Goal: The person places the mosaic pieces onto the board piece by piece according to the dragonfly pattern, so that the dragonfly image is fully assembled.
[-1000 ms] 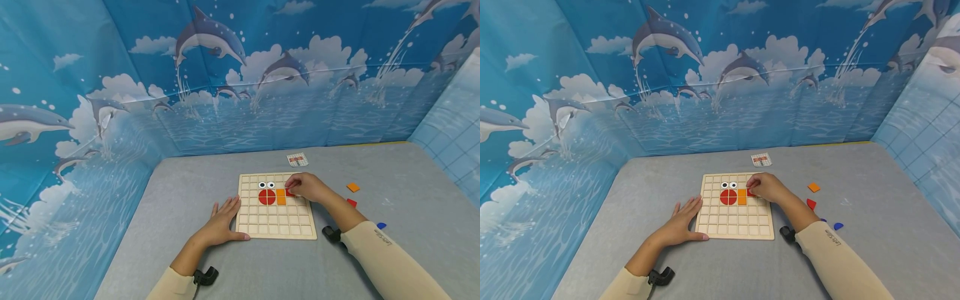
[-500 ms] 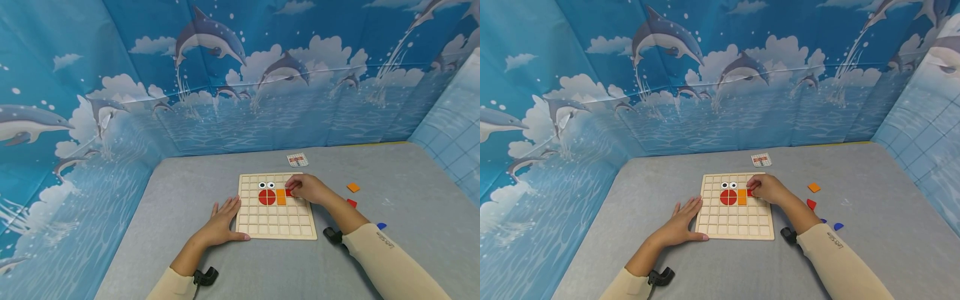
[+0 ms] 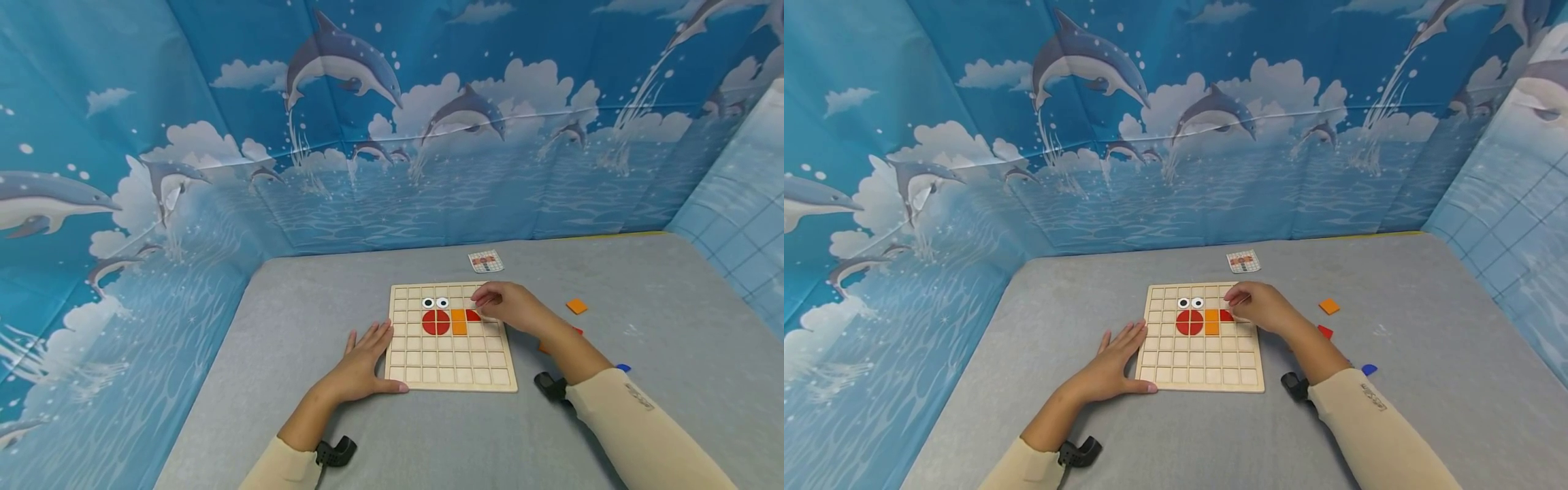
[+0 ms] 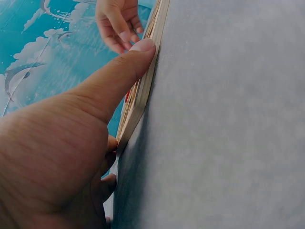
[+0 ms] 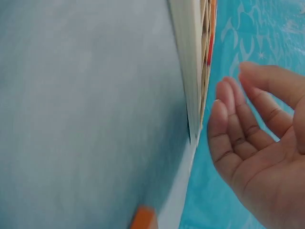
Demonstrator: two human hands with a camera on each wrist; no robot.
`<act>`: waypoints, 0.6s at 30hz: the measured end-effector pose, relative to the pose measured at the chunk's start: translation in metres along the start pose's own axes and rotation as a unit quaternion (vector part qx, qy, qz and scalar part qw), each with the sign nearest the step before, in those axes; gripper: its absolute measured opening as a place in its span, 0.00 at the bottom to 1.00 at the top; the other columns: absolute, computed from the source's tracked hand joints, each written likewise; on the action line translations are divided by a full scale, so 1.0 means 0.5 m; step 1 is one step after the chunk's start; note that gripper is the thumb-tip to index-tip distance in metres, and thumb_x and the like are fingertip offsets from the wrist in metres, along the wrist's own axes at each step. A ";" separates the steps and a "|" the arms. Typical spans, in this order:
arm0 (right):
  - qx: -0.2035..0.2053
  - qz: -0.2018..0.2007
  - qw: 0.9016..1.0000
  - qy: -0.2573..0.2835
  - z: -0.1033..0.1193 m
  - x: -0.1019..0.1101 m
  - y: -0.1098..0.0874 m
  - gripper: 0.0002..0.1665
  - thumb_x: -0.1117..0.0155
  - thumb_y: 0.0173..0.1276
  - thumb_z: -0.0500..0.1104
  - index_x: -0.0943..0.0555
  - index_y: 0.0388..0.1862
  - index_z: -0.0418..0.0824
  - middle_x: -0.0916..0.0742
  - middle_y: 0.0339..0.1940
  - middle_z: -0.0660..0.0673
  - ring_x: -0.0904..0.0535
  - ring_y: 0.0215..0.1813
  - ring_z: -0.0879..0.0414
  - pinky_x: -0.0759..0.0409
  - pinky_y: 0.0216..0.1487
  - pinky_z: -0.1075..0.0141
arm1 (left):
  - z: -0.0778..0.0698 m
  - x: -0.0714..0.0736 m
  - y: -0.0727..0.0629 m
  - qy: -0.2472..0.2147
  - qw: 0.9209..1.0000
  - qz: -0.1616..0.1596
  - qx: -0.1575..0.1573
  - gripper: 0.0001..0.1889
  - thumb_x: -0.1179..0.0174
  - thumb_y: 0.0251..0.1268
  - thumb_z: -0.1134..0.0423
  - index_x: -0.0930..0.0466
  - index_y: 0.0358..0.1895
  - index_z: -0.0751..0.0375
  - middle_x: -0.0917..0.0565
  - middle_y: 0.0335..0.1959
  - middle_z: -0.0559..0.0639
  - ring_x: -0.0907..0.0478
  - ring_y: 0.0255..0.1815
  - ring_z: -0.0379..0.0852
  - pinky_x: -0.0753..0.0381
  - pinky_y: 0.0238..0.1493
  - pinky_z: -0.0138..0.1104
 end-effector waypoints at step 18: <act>-0.009 -0.066 0.998 -0.017 -0.036 0.124 -0.105 0.23 0.39 0.76 0.48 0.21 0.64 0.39 0.13 0.56 0.38 0.17 0.52 0.51 0.17 0.49 0.65 | 0.003 -0.002 0.000 -0.002 1.000 0.003 0.000 0.63 0.31 0.51 0.29 0.56 0.83 0.54 0.57 0.85 0.44 0.64 0.86 0.51 0.71 0.80 0.61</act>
Point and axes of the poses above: each hand's wrist, its own y-axis towards the middle knuckle, its own x-axis out of the back of the hand, z = x × y, the point moved 3 cm from there along y, towards the middle knuckle
